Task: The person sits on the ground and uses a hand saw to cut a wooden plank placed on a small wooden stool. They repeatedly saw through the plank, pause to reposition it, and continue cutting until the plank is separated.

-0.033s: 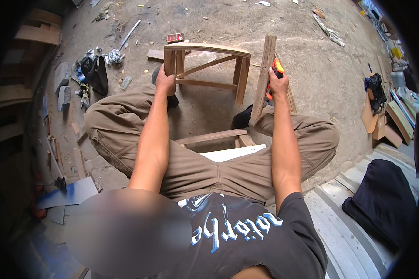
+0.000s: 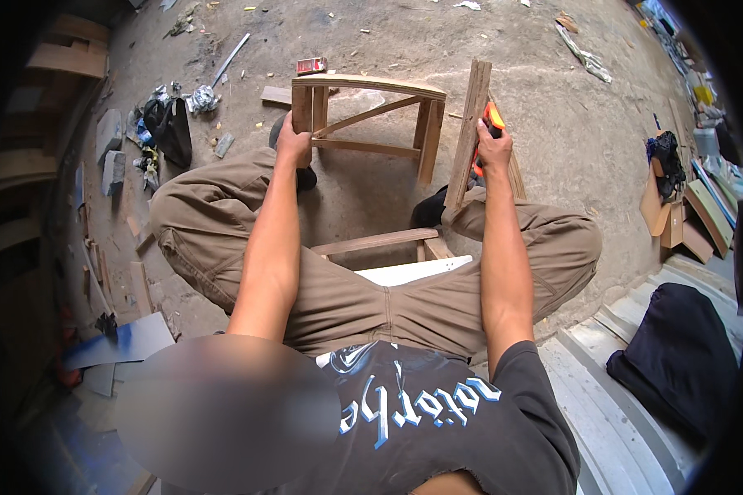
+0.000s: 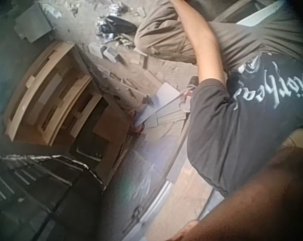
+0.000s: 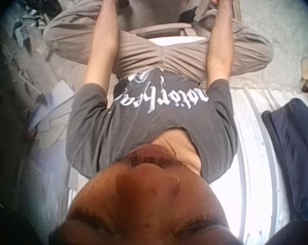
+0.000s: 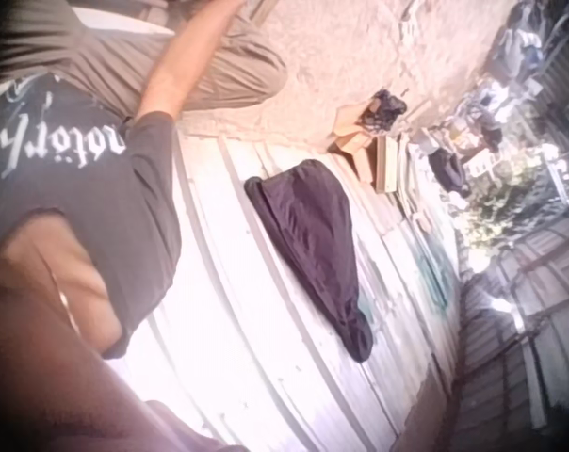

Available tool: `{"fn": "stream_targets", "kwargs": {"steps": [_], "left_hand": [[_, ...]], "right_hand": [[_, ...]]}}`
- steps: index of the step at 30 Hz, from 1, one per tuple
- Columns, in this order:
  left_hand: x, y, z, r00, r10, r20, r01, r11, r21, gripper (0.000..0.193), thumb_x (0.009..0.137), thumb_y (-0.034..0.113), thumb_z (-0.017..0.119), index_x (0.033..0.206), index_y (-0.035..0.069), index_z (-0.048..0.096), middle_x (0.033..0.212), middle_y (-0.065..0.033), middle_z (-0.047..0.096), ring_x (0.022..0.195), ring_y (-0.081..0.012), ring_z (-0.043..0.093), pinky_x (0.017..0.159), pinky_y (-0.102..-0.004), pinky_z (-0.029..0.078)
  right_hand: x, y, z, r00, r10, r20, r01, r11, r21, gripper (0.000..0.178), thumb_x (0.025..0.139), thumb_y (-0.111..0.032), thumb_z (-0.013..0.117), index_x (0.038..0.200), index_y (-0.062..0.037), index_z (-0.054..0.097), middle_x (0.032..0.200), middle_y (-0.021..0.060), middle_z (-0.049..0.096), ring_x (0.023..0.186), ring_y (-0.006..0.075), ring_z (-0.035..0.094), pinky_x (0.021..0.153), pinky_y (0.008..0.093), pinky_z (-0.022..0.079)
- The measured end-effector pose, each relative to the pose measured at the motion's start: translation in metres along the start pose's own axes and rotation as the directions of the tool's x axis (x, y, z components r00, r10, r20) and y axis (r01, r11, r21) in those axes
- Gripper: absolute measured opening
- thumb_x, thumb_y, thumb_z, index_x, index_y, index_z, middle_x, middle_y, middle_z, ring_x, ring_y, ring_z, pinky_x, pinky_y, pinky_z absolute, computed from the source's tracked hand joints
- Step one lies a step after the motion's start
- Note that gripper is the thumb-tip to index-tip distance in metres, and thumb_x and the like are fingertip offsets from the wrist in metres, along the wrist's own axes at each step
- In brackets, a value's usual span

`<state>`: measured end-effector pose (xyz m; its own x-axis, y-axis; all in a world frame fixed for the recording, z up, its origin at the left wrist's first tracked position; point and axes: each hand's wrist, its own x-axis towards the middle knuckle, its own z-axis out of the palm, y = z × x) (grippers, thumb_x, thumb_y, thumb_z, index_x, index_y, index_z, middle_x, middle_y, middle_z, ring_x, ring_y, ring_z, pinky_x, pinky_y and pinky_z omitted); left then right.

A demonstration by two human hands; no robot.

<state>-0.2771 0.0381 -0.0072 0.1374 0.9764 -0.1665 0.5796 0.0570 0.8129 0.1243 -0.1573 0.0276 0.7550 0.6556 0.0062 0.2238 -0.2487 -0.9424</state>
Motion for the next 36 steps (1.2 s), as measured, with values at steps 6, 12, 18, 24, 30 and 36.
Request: {"fn": "stream_targets", "kwargs": {"steps": [6, 12, 18, 24, 30, 36], "left_hand": [[-0.010, 0.008, 0.004, 0.999, 0.029, -0.018, -0.029, 0.999, 0.023, 0.076, 0.070, 0.007, 0.059, 0.144, 0.014, 0.043, 0.124, -0.0207, 0.064, 0.118, -0.0346, 0.061, 0.100, -0.0402, 0.047], [0.003, 0.019, 0.006, 1.000, -0.021, 0.017, 0.020, 0.996, 0.088, 0.079, 0.073, 0.008, 0.065, 0.147, 0.011, 0.041, 0.127, -0.0203, 0.063, 0.116, -0.0301, 0.061, 0.099, -0.0363, 0.046], [0.027, -0.007, 0.000, 1.000, 0.023, 0.020, -0.024, 0.998, 0.065, 0.075, 0.076, 0.010, 0.070, 0.146, 0.006, 0.043, 0.127, -0.0218, 0.063, 0.115, -0.0280, 0.063, 0.098, -0.0350, 0.047], [-0.005, 0.039, 0.003, 0.985, 0.082, -0.150, -0.053, 0.980, 0.190, 0.068, 0.082, 0.029, 0.074, 0.138, 0.000, 0.050, 0.125, -0.0263, 0.061, 0.115, -0.0348, 0.062, 0.097, -0.0414, 0.048], [-0.064, 0.122, 0.026, 0.984, -0.019, 0.175, 0.144, 0.660, -0.737, 0.046, 0.094, 0.025, 0.068, 0.132, 0.003, 0.051, 0.114, -0.0092, 0.063, 0.106, -0.0189, 0.063, 0.084, -0.0371, 0.058], [-0.062, 0.107, -0.010, 0.991, -0.080, 0.108, 0.135, 0.604, -0.786, 0.043, 0.092, 0.028, 0.070, 0.122, 0.002, 0.054, 0.109, -0.0100, 0.064, 0.096, -0.0214, 0.068, 0.076, -0.0362, 0.062]], "right_hand": [[-0.012, -0.062, 0.004, 0.946, -0.315, 0.073, 0.320, 0.943, -0.086, 0.028, 0.089, -0.025, 0.070, 0.099, 0.0010, 0.068, 0.075, 0.0130, 0.066, 0.067, 0.0196, 0.063, 0.064, 0.0342, 0.049], [-0.020, -0.103, 0.018, 0.879, -0.431, 0.204, 0.462, 0.876, -0.139, 0.026, 0.089, -0.023, 0.067, 0.106, -0.0037, 0.067, 0.084, 0.0233, 0.066, 0.080, 0.0410, 0.066, 0.067, 0.0429, 0.051], [-0.029, -0.131, 0.042, 0.841, -0.398, 0.365, 0.474, 0.869, -0.145, 0.026, 0.091, -0.021, 0.067, 0.110, -0.0033, 0.066, 0.089, 0.0228, 0.067, 0.084, 0.0404, 0.066, 0.072, 0.0404, 0.051], [-0.029, -0.131, 0.068, 0.736, -0.441, 0.513, 0.574, 0.808, -0.129, 0.034, 0.090, -0.023, 0.066, 0.120, -0.0071, 0.064, 0.091, 0.0246, 0.067, 0.083, 0.0412, 0.067, 0.070, 0.0408, 0.051], [-0.052, -0.124, 0.108, 0.673, -0.407, 0.618, 0.569, 0.819, -0.080, 0.046, 0.081, -0.009, 0.066, 0.127, -0.0123, 0.060, 0.098, 0.0233, 0.068, 0.094, 0.0405, 0.066, 0.079, 0.0448, 0.053], [-0.067, -0.136, 0.118, 0.634, -0.568, 0.525, 0.655, 0.755, 0.027, 0.040, 0.080, -0.006, 0.062, 0.120, -0.0094, 0.062, 0.105, 0.0205, 0.067, 0.095, 0.0408, 0.065, 0.081, 0.0483, 0.054]]}}
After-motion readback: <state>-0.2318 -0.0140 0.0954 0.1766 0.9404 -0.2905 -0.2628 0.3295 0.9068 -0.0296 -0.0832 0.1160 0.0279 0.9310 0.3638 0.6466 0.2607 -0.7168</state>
